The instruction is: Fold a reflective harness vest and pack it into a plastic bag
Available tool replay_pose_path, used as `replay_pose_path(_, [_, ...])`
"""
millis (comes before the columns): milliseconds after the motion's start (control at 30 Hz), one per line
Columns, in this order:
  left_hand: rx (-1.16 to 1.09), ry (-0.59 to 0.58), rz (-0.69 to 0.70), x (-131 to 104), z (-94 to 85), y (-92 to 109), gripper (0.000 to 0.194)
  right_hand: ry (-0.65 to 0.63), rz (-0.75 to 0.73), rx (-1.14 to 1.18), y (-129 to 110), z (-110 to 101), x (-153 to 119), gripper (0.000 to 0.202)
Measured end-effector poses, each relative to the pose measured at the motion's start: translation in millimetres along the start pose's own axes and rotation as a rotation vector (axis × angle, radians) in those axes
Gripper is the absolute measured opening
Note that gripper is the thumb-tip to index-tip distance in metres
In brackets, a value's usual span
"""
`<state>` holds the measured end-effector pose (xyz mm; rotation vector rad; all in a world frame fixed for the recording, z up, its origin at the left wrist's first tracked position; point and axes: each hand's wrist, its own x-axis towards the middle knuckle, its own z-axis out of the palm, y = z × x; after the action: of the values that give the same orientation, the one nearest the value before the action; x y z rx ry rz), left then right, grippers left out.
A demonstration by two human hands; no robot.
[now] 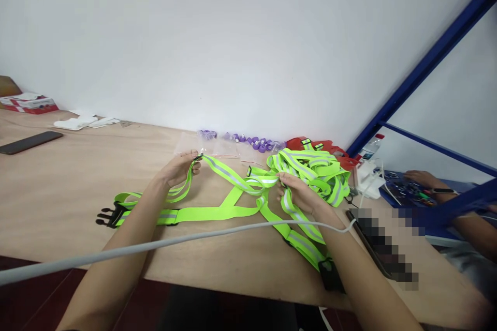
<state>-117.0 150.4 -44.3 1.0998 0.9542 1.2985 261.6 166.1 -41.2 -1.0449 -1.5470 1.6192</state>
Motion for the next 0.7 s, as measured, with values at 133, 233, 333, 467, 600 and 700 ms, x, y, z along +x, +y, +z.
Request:
replay_pose_path(133, [0.006, 0.046, 0.047, 0, -3.6, 1, 0.047, 0.001, 0.002, 0.012, -1, -8, -3, 0.032])
replay_pose_path(233, [0.068, 0.072, 0.082, 0, -6.9, 3, 0.044, 0.010, -0.035, -0.099, 0, -15, -3, 0.039])
replay_pose_path(333, [0.330, 0.094, 0.192, -4, -5.5, 7, 0.042, 0.081, -0.131, -0.366, -1, -18, -2, 0.040])
replay_pose_path(467, [0.821, 0.253, 0.358, -16, 3.7, 17, 0.029, 0.264, -0.278, -0.706, -2, -18, -2, 0.035])
replay_pose_path(600, [1.073, 0.453, 0.445, -30, 13.6, 30, 0.017, 0.480, -0.334, -0.882, -6, -15, -6, 0.027])
replay_pose_path(700, [1.117, 0.533, 0.510, -37, 18.8, 43, 0.012, 0.519, -0.382, -0.910, -17, -13, -12, 0.016])
